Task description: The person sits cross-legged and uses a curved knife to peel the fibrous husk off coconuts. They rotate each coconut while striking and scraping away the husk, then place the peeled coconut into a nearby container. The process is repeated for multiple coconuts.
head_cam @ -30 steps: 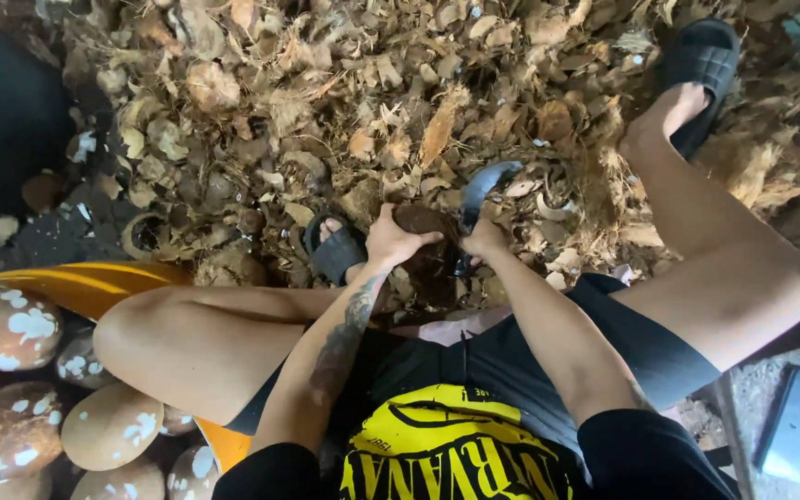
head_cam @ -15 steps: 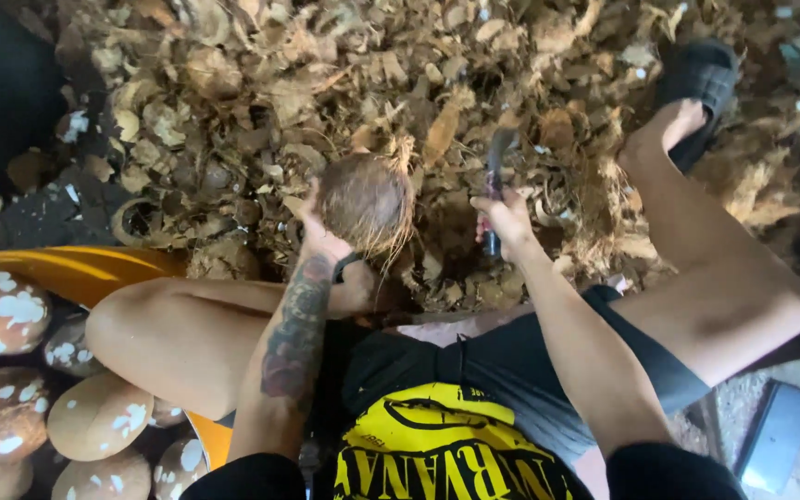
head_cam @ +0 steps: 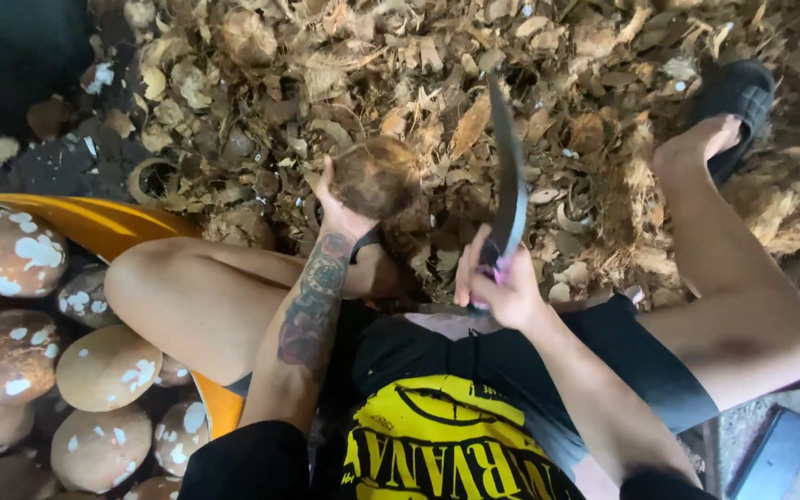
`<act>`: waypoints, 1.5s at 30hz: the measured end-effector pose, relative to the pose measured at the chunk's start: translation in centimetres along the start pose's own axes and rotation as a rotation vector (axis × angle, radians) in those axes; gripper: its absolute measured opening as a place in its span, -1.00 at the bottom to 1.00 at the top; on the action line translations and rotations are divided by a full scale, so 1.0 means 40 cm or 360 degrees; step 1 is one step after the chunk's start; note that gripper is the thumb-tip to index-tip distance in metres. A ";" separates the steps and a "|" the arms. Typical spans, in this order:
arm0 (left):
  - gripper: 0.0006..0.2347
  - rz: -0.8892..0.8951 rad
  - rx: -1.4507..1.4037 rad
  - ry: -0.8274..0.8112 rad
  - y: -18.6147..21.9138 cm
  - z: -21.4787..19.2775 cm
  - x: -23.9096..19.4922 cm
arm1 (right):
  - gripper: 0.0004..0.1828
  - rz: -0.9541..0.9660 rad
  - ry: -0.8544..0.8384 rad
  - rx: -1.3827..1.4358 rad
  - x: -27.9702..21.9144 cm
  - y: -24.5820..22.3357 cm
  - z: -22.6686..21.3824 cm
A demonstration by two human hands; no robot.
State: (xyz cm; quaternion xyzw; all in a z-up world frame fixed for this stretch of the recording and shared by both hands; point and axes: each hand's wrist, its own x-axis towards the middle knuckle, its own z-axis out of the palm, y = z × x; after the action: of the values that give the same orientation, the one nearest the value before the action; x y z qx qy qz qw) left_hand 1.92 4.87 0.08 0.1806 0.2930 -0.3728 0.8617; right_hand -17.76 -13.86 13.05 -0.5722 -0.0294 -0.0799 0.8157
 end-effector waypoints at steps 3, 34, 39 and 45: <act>-0.38 0.0003 0.0002 0.0055 -0.015 -0.012 -0.001 | -0.87 -0.0360 -0.0207 0.0049 -0.005 -0.100 0.039; -0.53 0.0031 0.0130 0.0170 -0.053 0.055 -0.016 | -0.89 0.1267 0.0522 -0.0376 -0.051 0.009 0.001; 0.04 0.0231 0.0344 0.0581 -0.086 0.160 -0.083 | -0.84 -0.0685 0.0232 -0.0589 -0.006 -0.113 0.071; -0.06 0.0144 0.0268 0.0534 -0.069 0.050 -0.005 | -0.76 0.1426 0.0220 -0.1171 -0.104 0.239 -0.070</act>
State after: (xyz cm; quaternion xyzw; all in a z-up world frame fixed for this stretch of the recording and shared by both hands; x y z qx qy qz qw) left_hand 0.48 2.10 1.50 0.3245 0.3920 -0.3215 0.7986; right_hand -20.42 -12.89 2.61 -0.7680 0.2985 0.2308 0.5175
